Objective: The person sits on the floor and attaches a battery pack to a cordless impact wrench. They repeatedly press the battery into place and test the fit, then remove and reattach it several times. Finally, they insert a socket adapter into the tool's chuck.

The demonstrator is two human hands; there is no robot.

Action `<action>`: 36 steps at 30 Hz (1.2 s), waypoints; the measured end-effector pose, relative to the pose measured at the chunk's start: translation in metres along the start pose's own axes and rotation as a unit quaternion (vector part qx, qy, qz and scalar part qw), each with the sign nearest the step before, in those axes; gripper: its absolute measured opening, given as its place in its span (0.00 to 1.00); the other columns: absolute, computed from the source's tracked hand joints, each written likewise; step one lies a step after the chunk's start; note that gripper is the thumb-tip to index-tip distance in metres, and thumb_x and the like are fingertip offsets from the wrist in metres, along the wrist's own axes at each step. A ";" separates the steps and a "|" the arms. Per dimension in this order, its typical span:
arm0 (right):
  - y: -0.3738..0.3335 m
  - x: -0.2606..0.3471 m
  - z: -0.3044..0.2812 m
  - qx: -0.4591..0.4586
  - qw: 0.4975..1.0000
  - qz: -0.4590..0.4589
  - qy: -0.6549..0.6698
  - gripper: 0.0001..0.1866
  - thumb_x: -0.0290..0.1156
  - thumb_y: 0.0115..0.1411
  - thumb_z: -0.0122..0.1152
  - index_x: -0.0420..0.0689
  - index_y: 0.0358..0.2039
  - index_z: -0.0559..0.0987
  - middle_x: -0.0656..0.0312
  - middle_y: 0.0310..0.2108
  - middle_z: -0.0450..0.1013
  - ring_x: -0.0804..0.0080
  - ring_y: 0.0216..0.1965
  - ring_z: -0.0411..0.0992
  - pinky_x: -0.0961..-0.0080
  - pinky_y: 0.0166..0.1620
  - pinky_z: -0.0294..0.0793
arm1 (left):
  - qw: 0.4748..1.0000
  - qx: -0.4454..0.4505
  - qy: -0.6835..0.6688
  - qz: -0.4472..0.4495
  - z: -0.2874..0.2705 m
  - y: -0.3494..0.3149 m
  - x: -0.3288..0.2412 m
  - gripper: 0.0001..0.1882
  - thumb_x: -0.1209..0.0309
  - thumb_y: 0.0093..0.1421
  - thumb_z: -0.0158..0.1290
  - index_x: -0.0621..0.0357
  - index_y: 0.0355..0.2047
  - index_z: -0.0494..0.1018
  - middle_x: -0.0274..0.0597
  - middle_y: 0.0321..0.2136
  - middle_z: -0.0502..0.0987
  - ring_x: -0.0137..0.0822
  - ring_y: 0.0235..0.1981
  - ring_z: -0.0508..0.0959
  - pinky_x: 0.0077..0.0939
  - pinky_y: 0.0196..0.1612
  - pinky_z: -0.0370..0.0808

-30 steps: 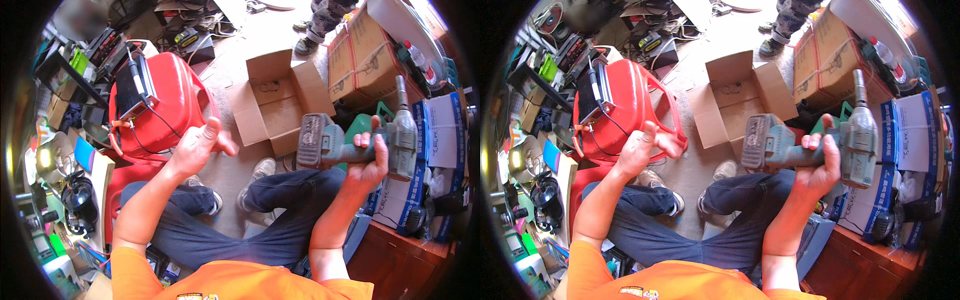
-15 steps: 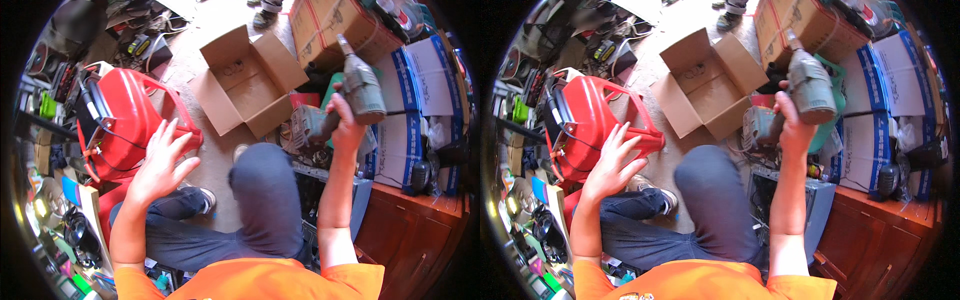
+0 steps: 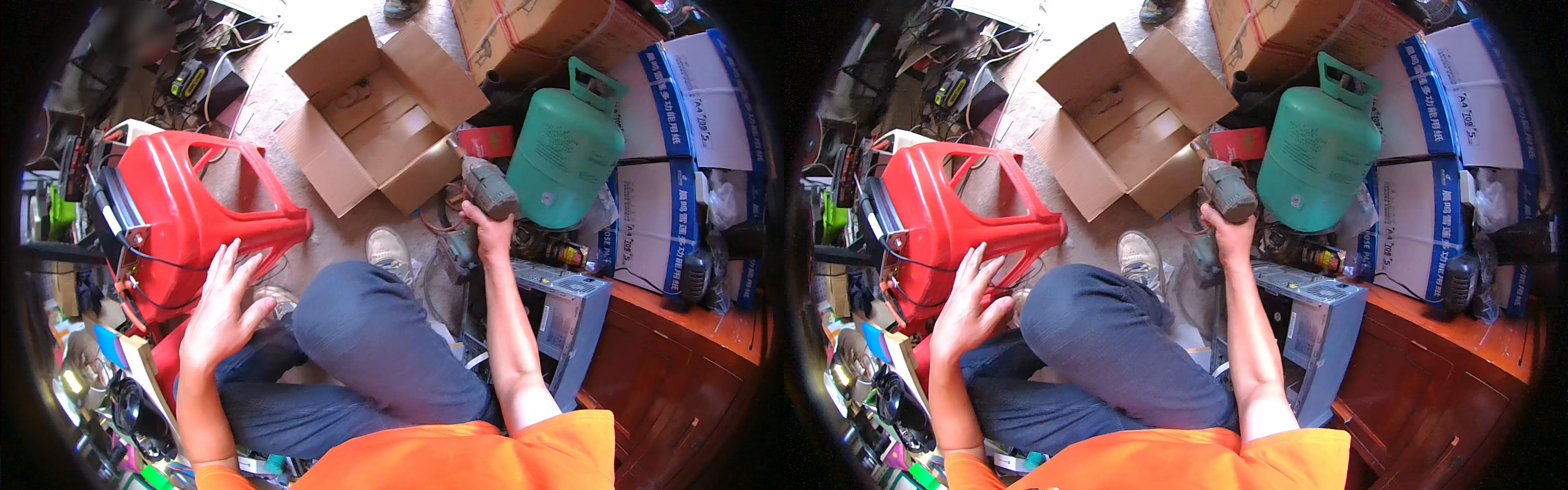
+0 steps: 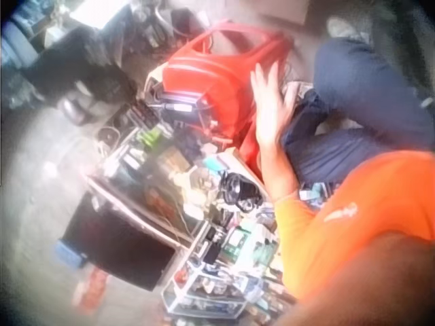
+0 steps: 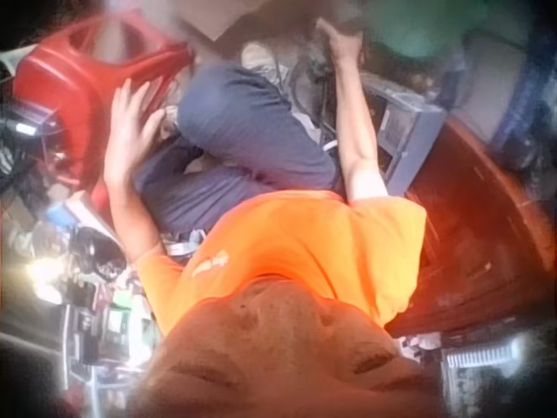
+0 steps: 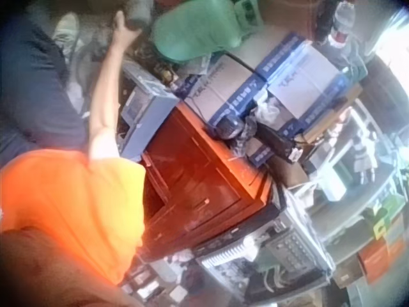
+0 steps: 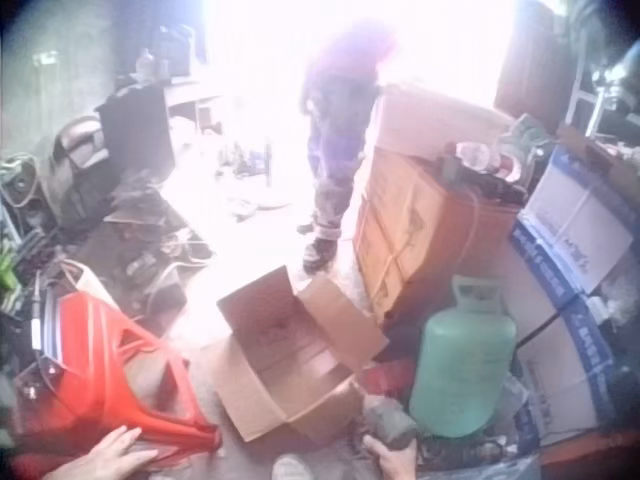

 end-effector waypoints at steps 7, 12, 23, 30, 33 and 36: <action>0.046 -0.066 -0.014 -0.164 0.977 -0.121 0.056 0.17 0.19 0.51 0.69 0.40 0.42 0.78 0.62 0.37 0.77 0.73 0.30 0.75 0.74 0.36 0.76 | 1.000 0.024 0.008 0.012 0.001 0.017 -0.010 0.34 0.61 0.58 0.59 0.60 0.62 0.63 0.62 0.66 0.54 0.57 0.68 0.54 0.43 0.68 0.55; 0.085 -0.059 -0.019 -0.155 0.971 -0.049 0.173 0.16 0.18 0.52 0.67 0.42 0.42 0.78 0.63 0.37 0.77 0.72 0.28 0.76 0.74 0.33 0.75 | 0.999 0.045 0.005 0.019 0.006 0.031 -0.015 0.34 0.62 0.58 0.59 0.60 0.62 0.63 0.62 0.67 0.54 0.56 0.68 0.55 0.41 0.68 0.56; 0.121 -0.072 0.005 -0.278 0.958 0.027 0.065 0.16 0.23 0.51 0.70 0.37 0.41 0.80 0.60 0.40 0.78 0.72 0.34 0.77 0.77 0.28 0.76 | 0.998 0.054 0.000 0.024 0.002 0.035 -0.026 0.34 0.62 0.58 0.58 0.58 0.63 0.63 0.63 0.65 0.56 0.59 0.63 0.63 0.42 0.63 0.63; 0.092 -0.077 -0.037 -0.169 0.969 -0.041 -0.175 0.20 0.33 0.54 0.66 0.32 0.43 0.76 0.52 0.41 0.76 0.64 0.38 0.73 0.70 0.39 0.69 | 0.999 0.020 -0.008 0.048 -0.001 0.018 -0.028 0.37 0.59 0.58 0.59 0.61 0.63 0.61 0.61 0.64 0.59 0.58 0.62 0.65 0.43 0.63 0.64; 0.062 -0.074 -0.054 -0.101 0.958 -0.066 -0.259 0.28 0.40 0.56 0.64 0.29 0.48 0.75 0.42 0.47 0.75 0.53 0.50 0.73 0.64 0.54 0.69 | 0.994 -0.022 -0.009 0.107 -0.001 0.017 -0.024 0.37 0.57 0.58 0.59 0.65 0.62 0.61 0.65 0.62 0.60 0.58 0.64 0.62 0.44 0.65 0.61; 0.017 0.004 0.000 -0.050 0.949 -0.029 -0.309 0.29 0.49 0.67 0.51 0.29 0.34 0.80 0.48 0.31 0.80 0.58 0.37 0.78 0.64 0.42 0.73 | 0.985 -0.102 0.020 0.139 0.009 0.022 -0.022 0.39 0.52 0.59 0.57 0.68 0.62 0.60 0.67 0.61 0.61 0.61 0.64 0.61 0.47 0.66 0.58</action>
Point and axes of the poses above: each hand's wrist, its own y-axis towards the middle knuckle, its own z-axis out of the palm, x = y × z, the point moved 1 cm from there along y, towards the middle knuckle
